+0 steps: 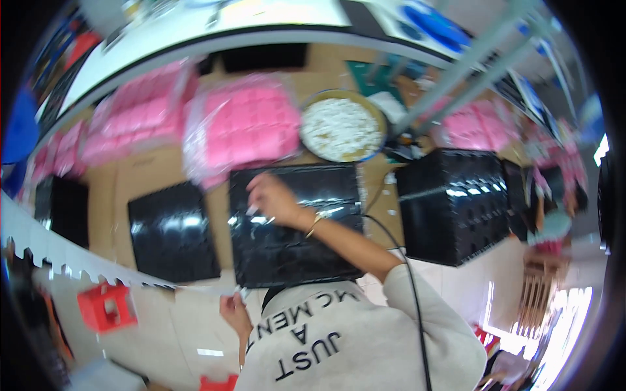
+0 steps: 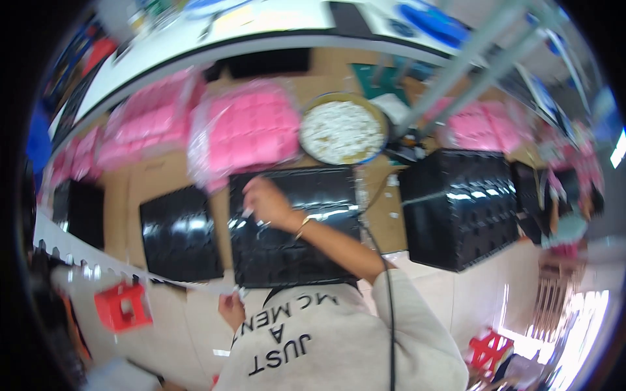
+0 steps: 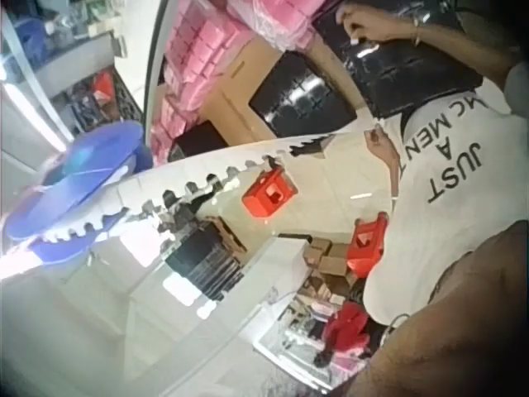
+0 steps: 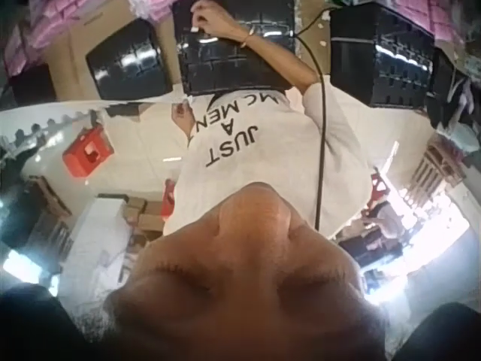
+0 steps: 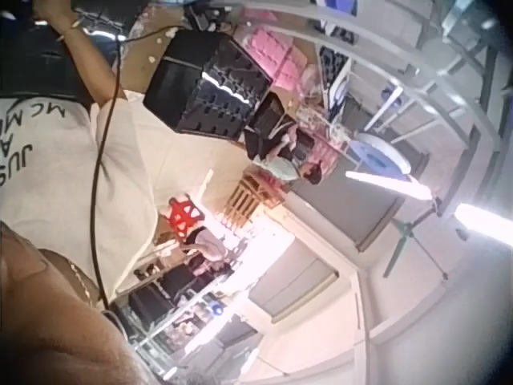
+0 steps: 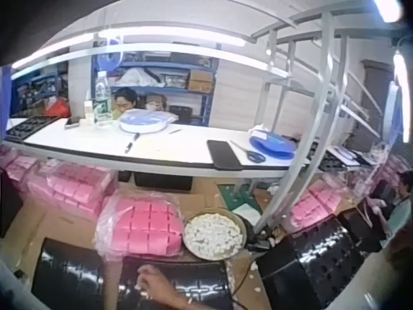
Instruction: The person applies adhesive pads onto a black plastic tray, presses a pink foam insert into the tray, and handles and stacks the plastic trays.
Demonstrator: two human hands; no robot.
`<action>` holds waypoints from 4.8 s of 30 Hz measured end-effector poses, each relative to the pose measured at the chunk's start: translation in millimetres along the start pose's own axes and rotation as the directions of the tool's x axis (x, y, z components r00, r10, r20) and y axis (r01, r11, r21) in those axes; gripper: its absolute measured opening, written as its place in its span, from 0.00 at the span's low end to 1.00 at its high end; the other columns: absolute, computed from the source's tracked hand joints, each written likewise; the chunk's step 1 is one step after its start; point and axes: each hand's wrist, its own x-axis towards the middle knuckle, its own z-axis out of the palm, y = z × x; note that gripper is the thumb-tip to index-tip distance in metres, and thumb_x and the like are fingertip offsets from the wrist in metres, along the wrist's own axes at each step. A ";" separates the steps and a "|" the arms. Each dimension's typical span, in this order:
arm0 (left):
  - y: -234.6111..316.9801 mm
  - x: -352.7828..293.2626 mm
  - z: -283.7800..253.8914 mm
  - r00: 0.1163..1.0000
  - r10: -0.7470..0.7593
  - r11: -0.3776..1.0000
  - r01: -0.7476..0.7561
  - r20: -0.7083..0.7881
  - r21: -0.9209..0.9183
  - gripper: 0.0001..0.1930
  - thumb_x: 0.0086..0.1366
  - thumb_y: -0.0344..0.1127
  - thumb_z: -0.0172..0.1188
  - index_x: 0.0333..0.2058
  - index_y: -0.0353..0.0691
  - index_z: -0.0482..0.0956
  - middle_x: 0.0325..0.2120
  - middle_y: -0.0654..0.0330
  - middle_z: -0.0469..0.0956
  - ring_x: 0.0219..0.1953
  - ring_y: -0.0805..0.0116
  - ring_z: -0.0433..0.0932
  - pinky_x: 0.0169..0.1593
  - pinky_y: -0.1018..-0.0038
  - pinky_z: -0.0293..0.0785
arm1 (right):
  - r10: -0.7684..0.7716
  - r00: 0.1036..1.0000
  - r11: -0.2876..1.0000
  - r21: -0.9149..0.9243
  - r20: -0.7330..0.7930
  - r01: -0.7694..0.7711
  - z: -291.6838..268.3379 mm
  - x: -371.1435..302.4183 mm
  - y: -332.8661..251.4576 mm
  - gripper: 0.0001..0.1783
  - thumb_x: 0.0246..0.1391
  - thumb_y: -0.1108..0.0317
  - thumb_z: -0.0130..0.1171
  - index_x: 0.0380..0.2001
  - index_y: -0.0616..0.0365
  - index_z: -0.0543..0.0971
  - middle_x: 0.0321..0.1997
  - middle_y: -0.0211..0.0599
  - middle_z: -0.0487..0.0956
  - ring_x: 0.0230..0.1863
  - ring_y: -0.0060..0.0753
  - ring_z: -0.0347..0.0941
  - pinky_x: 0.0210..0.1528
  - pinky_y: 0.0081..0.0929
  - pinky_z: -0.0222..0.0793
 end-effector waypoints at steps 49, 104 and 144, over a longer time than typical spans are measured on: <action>-4.1 45.9 -27.6 0.977 0.006 0.999 -0.015 0.214 0.040 0.07 0.61 0.28 0.62 0.25 0.39 0.74 0.18 0.65 0.73 0.22 0.78 0.71 0.28 0.79 0.66 | 0.190 0.944 0.858 -0.512 0.271 -0.026 22.0 76.0 22.3 0.13 0.42 0.71 0.57 0.34 0.63 0.77 0.35 0.49 0.77 0.34 0.54 0.77 0.34 0.46 0.75; -73.3 169.6 -79.4 0.754 -0.633 0.760 0.561 -0.175 -0.329 0.10 0.50 0.39 0.54 0.21 0.41 0.65 0.20 0.57 0.69 0.18 0.62 0.70 0.21 0.74 0.70 | 0.197 0.980 0.979 -0.046 -0.036 -0.199 55.3 44.7 47.8 0.09 0.61 0.69 0.46 0.41 0.63 0.67 0.36 0.58 0.76 0.40 0.63 0.74 0.39 0.50 0.72; 36.1 111.1 -199.2 0.924 -0.132 0.435 -0.270 -0.358 -0.859 0.31 0.40 0.18 0.49 0.50 0.24 0.71 0.50 0.50 0.76 0.53 0.51 0.75 0.63 0.59 0.70 | 0.387 0.922 0.916 0.109 0.014 -0.387 -31.9 -2.8 17.7 0.02 0.58 0.76 0.58 0.34 0.62 0.78 0.26 0.30 0.78 0.27 0.19 0.74 0.33 0.20 0.71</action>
